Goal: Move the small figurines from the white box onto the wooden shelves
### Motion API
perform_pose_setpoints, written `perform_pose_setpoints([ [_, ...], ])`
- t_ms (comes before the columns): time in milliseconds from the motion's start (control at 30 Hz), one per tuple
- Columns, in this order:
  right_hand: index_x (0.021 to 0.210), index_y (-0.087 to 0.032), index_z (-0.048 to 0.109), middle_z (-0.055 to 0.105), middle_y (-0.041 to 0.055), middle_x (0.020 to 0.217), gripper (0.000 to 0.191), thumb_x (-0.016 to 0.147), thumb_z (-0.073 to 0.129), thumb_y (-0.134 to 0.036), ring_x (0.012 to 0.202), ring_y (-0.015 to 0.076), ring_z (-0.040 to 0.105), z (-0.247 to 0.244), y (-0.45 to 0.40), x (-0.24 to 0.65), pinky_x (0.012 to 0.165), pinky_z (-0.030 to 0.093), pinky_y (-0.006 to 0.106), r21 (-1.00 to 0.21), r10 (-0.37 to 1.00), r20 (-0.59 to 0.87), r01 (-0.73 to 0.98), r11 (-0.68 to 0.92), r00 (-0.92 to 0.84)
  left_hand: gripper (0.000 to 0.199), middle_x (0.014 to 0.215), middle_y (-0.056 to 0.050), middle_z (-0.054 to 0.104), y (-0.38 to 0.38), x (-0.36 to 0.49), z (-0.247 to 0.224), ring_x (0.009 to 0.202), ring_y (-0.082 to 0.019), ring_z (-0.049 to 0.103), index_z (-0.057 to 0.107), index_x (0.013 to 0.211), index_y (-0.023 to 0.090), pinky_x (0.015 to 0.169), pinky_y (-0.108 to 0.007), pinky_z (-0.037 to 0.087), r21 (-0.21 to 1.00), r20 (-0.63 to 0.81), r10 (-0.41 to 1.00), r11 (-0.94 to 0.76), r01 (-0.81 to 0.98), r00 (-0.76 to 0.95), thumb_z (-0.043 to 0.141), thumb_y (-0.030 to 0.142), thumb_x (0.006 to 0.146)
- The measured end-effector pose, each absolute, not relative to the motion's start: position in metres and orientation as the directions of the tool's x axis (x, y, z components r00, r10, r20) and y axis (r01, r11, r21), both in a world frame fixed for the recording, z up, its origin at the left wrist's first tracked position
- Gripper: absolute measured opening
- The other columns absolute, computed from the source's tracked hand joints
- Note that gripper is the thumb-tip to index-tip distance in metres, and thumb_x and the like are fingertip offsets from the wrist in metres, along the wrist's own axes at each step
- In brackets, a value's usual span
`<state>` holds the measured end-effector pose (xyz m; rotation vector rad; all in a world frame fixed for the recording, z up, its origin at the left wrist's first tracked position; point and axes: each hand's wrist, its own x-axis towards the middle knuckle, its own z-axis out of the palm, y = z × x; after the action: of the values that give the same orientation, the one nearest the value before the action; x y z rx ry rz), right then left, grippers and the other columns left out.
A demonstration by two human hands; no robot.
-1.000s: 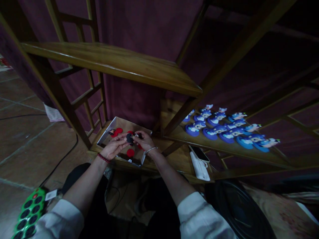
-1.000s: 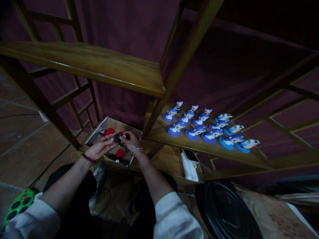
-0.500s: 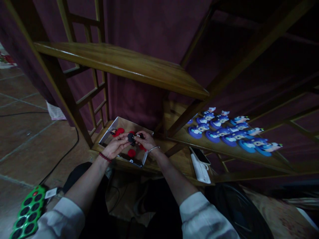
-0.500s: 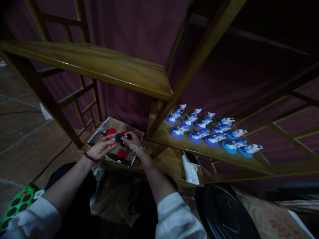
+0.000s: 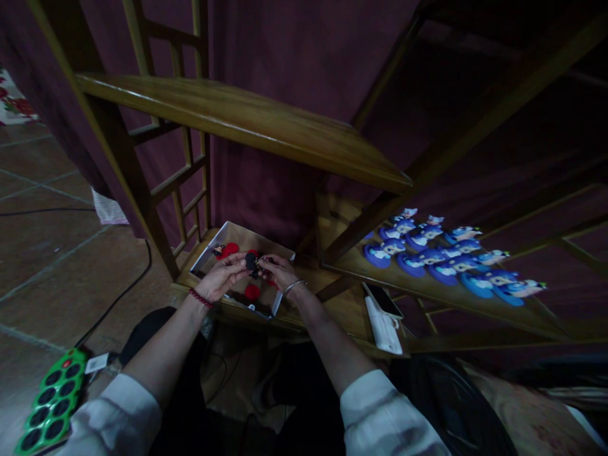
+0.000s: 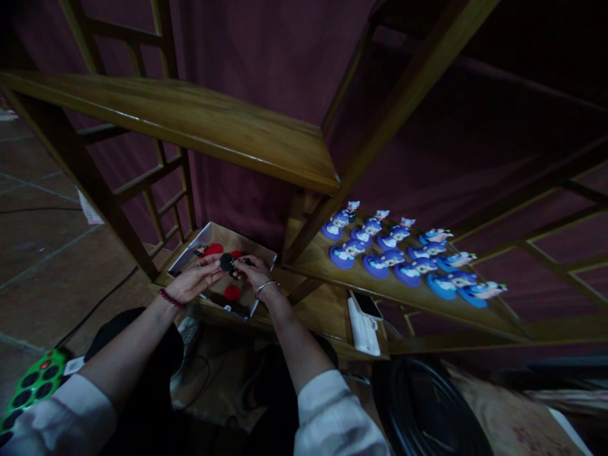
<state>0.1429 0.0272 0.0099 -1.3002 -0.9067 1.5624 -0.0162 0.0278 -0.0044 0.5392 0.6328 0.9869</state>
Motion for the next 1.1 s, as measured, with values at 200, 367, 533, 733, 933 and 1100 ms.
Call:
perform_pose_setpoints([
  [200, 0.073, -0.015, 0.055, 0.058, -0.0039, 0.054, 0.034, 0.051, 0.073, -0.035, 0.045, 0.0059, 0.052, 0.012, 0.027, 0.144, 0.044, 0.039, 0.017, -0.939, 0.950, -0.305, -0.145, -0.311, -0.063, 0.019, 0.092, -0.005, 0.065, 0.028, -0.016, -0.006, 0.083, -0.012, 0.061, 0.063, 0.089, 0.012, 0.083, -0.027, 0.046, 0.676, -0.236, 0.882, 0.451, -0.583, 0.408, 0.062, 0.008, 0.070],
  [367, 0.074, -0.016, 0.054, 0.057, -0.0049, 0.055, 0.032, 0.053, 0.072, -0.032, 0.045, 0.0059, 0.052, 0.010, 0.029, 0.145, 0.043, 0.040, 0.017, -0.966, 0.967, -0.252, -0.059, -0.253, -0.028, 0.020, 0.091, -0.005, 0.065, 0.028, -0.015, -0.004, 0.082, -0.012, 0.061, 0.063, 0.089, 0.012, 0.083, -0.026, 0.046, 0.684, -0.244, 0.884, 0.449, -0.575, 0.399, 0.062, 0.007, 0.069],
  [533, 0.076, -0.017, 0.052, 0.055, -0.0058, 0.057, 0.030, 0.056, 0.069, -0.031, 0.046, 0.0058, 0.051, 0.006, 0.030, 0.146, 0.045, 0.041, 0.018, -0.982, 0.982, -0.189, 0.014, -0.189, -0.011, 0.016, 0.086, -0.004, 0.066, 0.028, -0.013, -0.004, 0.079, -0.011, 0.061, 0.064, 0.084, 0.011, 0.082, -0.025, 0.046, 0.695, -0.256, 0.892, 0.438, -0.570, 0.373, 0.062, 0.006, 0.069],
  [733, 0.081, -0.020, 0.052, 0.052, -0.0066, 0.059, 0.028, 0.060, 0.064, -0.033, 0.050, 0.0077, 0.050, -0.003, 0.032, 0.148, 0.050, 0.042, 0.020, -0.986, 0.996, -0.088, 0.140, -0.086, -0.010, 0.013, 0.083, -0.004, 0.066, 0.030, -0.012, -0.007, 0.078, -0.010, 0.061, 0.064, 0.082, 0.010, 0.081, -0.024, 0.047, 0.710, -0.245, 0.896, 0.426, -0.560, 0.370, 0.061, 0.006, 0.070],
  [933, 0.083, -0.023, 0.055, 0.057, -0.0043, 0.074, 0.021, 0.066, 0.060, -0.033, 0.069, 0.0121, 0.054, 0.000, 0.029, 0.146, 0.067, 0.044, 0.025, -0.887, 0.999, 0.028, 0.460, 0.018, 0.015, 0.008, 0.078, -0.005, 0.066, 0.030, -0.013, -0.010, 0.076, -0.012, 0.062, 0.064, 0.077, 0.008, 0.081, -0.027, 0.048, 0.712, -0.300, 0.889, 0.450, -0.540, 0.346, 0.062, 0.006, 0.070],
  [1100, 0.085, -0.025, 0.056, 0.059, -0.0037, 0.075, 0.016, 0.069, 0.058, -0.028, 0.072, 0.0136, 0.055, 0.006, 0.025, 0.141, 0.069, 0.044, 0.026, -0.809, 0.999, 0.040, 0.586, 0.051, -0.032, 0.005, 0.073, -0.006, 0.066, 0.032, -0.016, -0.017, 0.072, -0.012, 0.063, 0.064, 0.073, 0.008, 0.079, -0.026, 0.049, 0.713, -0.333, 0.877, 0.475, -0.516, 0.346, 0.061, 0.006, 0.071],
])
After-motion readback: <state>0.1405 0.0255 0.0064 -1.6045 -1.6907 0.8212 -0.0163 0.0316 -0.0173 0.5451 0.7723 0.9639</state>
